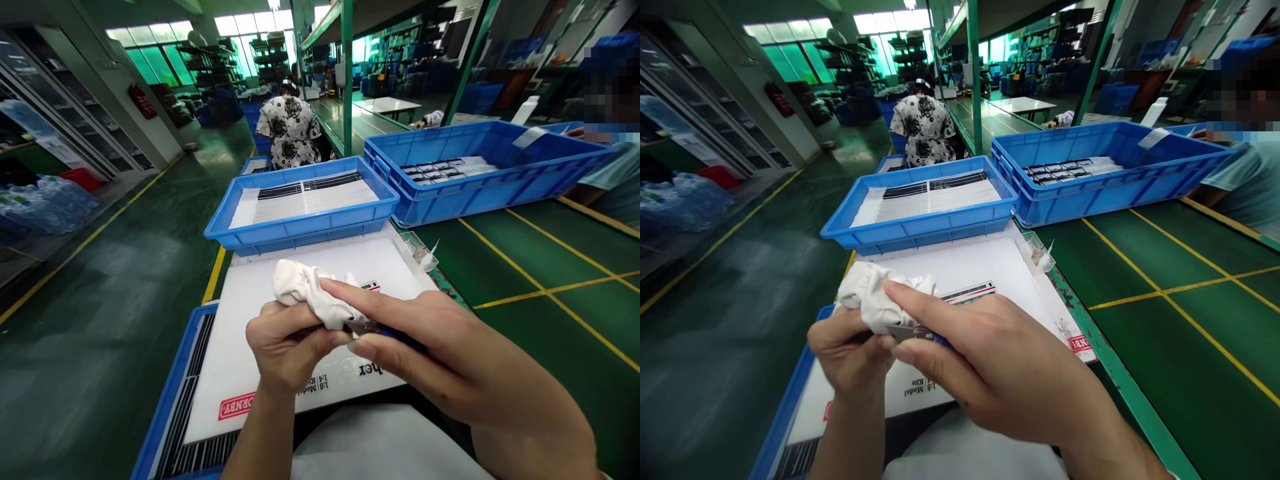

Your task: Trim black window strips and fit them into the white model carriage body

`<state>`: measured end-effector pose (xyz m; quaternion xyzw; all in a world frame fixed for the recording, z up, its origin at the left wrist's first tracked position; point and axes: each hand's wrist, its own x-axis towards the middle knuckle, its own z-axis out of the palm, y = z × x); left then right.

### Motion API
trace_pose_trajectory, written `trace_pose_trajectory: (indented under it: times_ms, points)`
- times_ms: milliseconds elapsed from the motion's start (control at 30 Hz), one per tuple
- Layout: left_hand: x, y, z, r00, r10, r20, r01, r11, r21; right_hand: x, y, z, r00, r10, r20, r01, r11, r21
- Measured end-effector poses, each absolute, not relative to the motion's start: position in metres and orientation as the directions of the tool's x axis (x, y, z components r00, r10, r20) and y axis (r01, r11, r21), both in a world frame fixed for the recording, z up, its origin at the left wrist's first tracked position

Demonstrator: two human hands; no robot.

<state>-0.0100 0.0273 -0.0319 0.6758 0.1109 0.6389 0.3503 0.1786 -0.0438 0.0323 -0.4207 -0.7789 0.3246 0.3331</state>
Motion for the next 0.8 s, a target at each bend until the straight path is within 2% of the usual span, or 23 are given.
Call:
trace_pose_trajectory:
  times_ms: [100, 200, 300, 367, 467, 567, 667, 800]
  points:
    - [-0.011, 0.027, -0.039, 0.147, 0.627, 0.765, -0.313, -0.704, 0.637, 0.179, -0.042, 0.032, -0.404, 0.878, 0.256, 0.420, 0.427, -0.801]
    - [-0.008, 0.024, -0.043, 0.165, 0.717, 0.677, -0.377, -0.588, 0.715, 0.180, -0.039, 0.032, -0.392, 0.888, 0.241, 0.403, 0.401, -0.823]
    - [-0.001, 0.020, -0.040, 0.249, 0.801, 0.544, -0.523, -0.362, 0.772, 0.182, -0.036, 0.032, -0.365, 0.914, 0.178, 0.375, 0.319, -0.870]
    - [0.004, 0.018, -0.033, 0.337, 0.829, 0.445, -0.625, -0.156, 0.765, 0.182, -0.034, 0.031, -0.323, 0.935, 0.143, 0.324, 0.251, -0.912]
    - [0.009, 0.017, -0.020, 0.509, 0.804, 0.308, -0.711, 0.192, 0.676, 0.181, -0.030, 0.032, -0.276, 0.957, 0.093, 0.202, 0.152, -0.968]
    - [0.008, 0.017, -0.007, 0.665, 0.698, 0.264, -0.694, 0.448, 0.563, 0.180, -0.027, 0.036, -0.326, 0.944, 0.042, -0.004, 0.044, -0.999]
    - [0.006, 0.017, 0.004, 0.756, 0.595, 0.274, -0.645, 0.602, 0.471, 0.182, -0.025, 0.042, -0.441, 0.897, 0.001, -0.178, -0.086, -0.980]
    - [0.004, 0.013, 0.020, 0.814, 0.489, 0.314, -0.579, 0.729, 0.364, 0.184, -0.029, 0.046, -0.519, 0.855, -0.004, -0.298, -0.184, -0.937]
